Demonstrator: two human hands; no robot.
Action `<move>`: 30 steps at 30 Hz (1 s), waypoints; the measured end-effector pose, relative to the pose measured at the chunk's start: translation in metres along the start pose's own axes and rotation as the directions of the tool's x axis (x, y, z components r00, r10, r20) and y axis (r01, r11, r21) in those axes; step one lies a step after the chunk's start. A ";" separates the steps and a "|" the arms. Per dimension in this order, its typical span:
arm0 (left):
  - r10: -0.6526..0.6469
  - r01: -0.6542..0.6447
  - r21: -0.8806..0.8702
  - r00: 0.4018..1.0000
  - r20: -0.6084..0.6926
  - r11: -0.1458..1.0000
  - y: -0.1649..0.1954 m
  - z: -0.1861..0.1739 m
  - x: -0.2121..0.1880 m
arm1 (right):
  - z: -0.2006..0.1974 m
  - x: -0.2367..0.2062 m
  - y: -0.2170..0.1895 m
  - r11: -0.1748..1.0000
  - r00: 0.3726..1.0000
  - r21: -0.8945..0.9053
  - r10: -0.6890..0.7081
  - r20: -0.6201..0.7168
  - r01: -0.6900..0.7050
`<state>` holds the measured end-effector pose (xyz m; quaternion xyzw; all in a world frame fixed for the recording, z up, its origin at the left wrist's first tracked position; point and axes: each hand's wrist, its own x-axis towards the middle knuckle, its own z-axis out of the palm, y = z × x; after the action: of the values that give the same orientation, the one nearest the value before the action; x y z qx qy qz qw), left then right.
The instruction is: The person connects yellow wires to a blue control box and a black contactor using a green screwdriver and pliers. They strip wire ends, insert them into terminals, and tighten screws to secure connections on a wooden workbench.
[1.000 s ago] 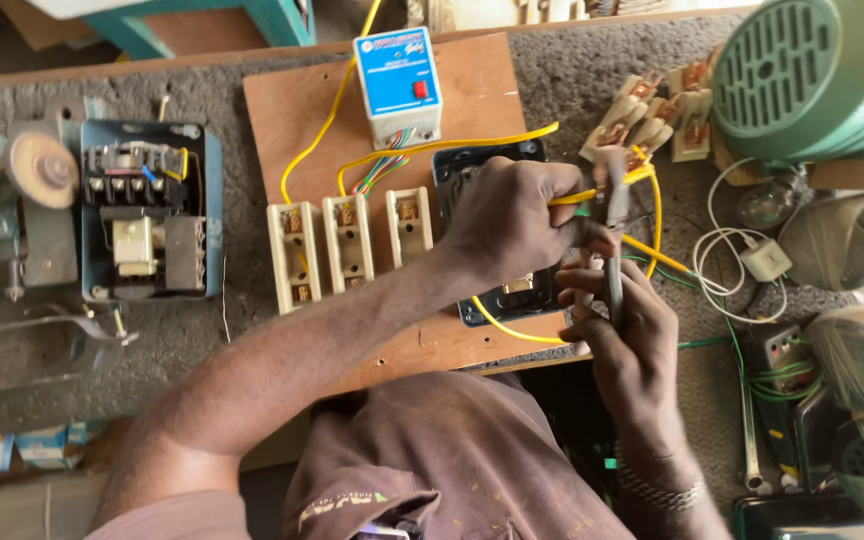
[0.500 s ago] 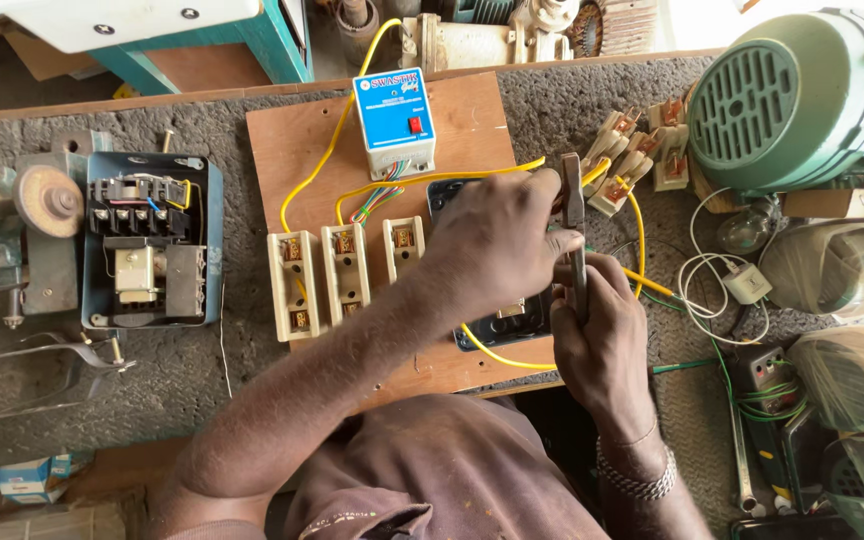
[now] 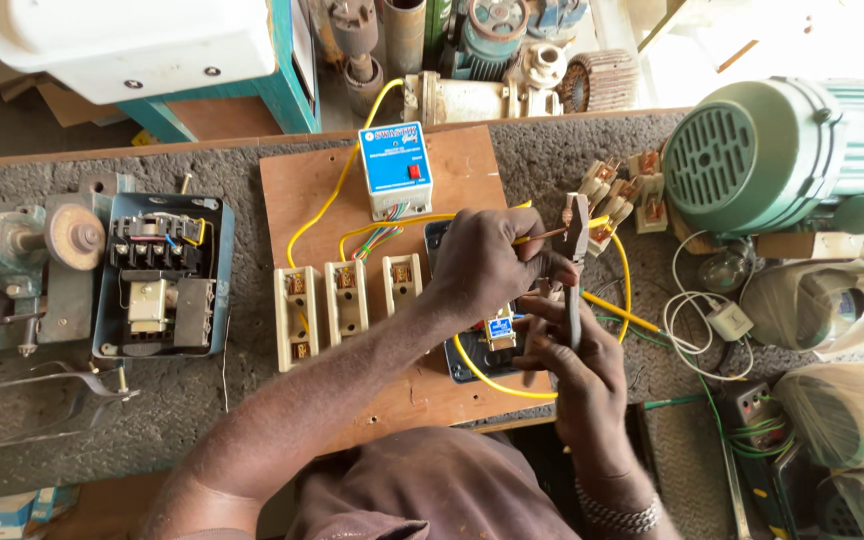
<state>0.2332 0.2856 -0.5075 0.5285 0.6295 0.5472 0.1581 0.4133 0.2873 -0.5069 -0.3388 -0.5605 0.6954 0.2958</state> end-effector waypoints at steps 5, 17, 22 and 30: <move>-0.221 0.223 0.118 0.975 -0.031 0.968 0.001 0.002 -0.004 | 0.008 0.006 0.001 0.916 0.977 0.355 -0.131 -0.171 0.185; -0.207 0.144 -0.383 0.970 -0.126 0.912 -0.061 -0.053 -0.014 | -0.063 0.018 -0.022 0.882 0.797 0.188 0.277 0.537 -0.433; -0.054 0.002 -0.329 0.987 -0.150 0.944 -0.060 -0.087 -0.014 | -0.051 0.026 -0.011 0.813 0.672 0.201 0.283 0.684 -0.547; 0.144 -0.038 -0.390 0.958 0.247 0.920 -0.063 -0.127 -0.007 | -0.041 0.034 -0.002 0.780 0.456 0.149 0.189 0.870 -0.608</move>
<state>0.1060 0.2229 -0.5192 0.5864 0.4582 0.5882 0.3166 0.4264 0.3382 -0.5157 -0.0264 -0.3582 0.9271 -0.1073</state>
